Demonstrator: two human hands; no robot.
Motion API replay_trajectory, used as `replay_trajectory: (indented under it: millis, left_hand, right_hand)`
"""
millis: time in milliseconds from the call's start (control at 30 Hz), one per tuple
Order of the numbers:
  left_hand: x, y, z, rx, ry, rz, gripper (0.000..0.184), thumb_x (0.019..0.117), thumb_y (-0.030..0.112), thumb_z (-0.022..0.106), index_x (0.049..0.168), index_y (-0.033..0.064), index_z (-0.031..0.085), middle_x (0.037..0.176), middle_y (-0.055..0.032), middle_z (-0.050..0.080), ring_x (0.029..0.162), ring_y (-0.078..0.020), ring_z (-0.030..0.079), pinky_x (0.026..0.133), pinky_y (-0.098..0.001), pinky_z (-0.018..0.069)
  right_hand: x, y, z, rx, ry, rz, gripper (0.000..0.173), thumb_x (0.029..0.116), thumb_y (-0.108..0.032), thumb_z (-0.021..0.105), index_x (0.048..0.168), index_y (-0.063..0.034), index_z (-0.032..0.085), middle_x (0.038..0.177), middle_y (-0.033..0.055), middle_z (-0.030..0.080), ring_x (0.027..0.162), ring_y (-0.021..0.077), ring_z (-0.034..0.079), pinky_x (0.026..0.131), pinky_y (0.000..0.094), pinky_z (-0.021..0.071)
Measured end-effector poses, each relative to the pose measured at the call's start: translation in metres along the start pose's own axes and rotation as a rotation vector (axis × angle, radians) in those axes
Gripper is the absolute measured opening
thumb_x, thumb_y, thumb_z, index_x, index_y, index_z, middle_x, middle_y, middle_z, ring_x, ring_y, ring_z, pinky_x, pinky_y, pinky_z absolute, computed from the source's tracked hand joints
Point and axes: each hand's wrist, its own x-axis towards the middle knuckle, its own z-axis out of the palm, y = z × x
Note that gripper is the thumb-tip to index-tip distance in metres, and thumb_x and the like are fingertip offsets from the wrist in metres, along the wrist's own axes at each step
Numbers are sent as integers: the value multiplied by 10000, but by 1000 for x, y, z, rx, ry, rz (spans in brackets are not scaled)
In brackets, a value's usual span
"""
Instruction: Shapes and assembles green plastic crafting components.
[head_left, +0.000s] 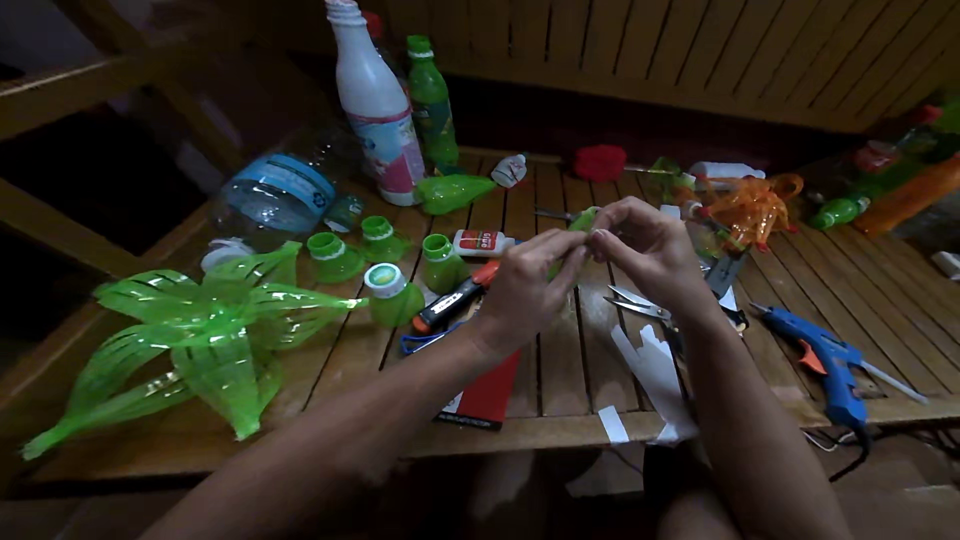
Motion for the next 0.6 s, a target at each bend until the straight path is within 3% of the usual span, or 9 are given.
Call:
replay_trajectory:
  millis: [133,200,267,333,467,533,600]
  left_hand:
    - [0,4,-3,-68,-39,-94,282,1031,74,504,1199,-35,702,1057,-122,719,920,-85,676,841,-220,548]
    - [1,6,-4,-175,-44,-192,210,1024,116,597,1162,-12,692,1046,-65,717,922,-31,681,853,-194,562]
    - [2,9,-5,-270,-26,-261,151,989,94,664,1111,7,682,990,-21,714,863,-7,684,801,-173,572]
    - [3,10,-5,-313,-10,-261,117,972,58,678,1079,10,680,946,-1,716,832,0,682,773,-163,574]
    - [3,11,-3,-347,-2,-230,91,965,52,679,1041,1,683,913,17,712,818,16,669,778,-159,568]
    - [2,11,-4,-343,-45,-236,86,973,69,674,1035,10,688,901,8,719,811,3,682,777,-171,578]
    - [1,10,-6,-313,-74,-233,96,983,102,676,1034,20,690,889,0,720,780,-1,676,748,-173,572]
  right_hand:
    - [3,5,-4,-8,-4,-24,80,948,-50,627,1002,0,656,981,18,647,789,12,634,706,183,570]
    - [3,4,-3,-26,-17,-39,79,945,-48,640,993,10,666,998,32,647,796,9,634,701,170,566]
    - [4,1,-3,-54,-30,-56,68,941,-42,657,977,11,681,1033,51,653,845,14,642,721,159,564]
    - [3,-2,-6,-69,-41,-54,69,940,-55,673,970,4,692,1057,50,649,885,14,648,745,154,567]
    - [3,-16,-18,-22,-146,30,82,955,-33,660,996,34,682,1055,62,666,825,29,662,719,186,586]
    - [0,-35,-32,-108,-181,124,173,990,-70,627,1120,35,671,1168,95,650,838,70,679,718,227,604]
    - [-3,-57,-57,-258,-106,212,288,1030,-131,573,1283,-2,616,1175,79,679,829,87,695,714,274,612]
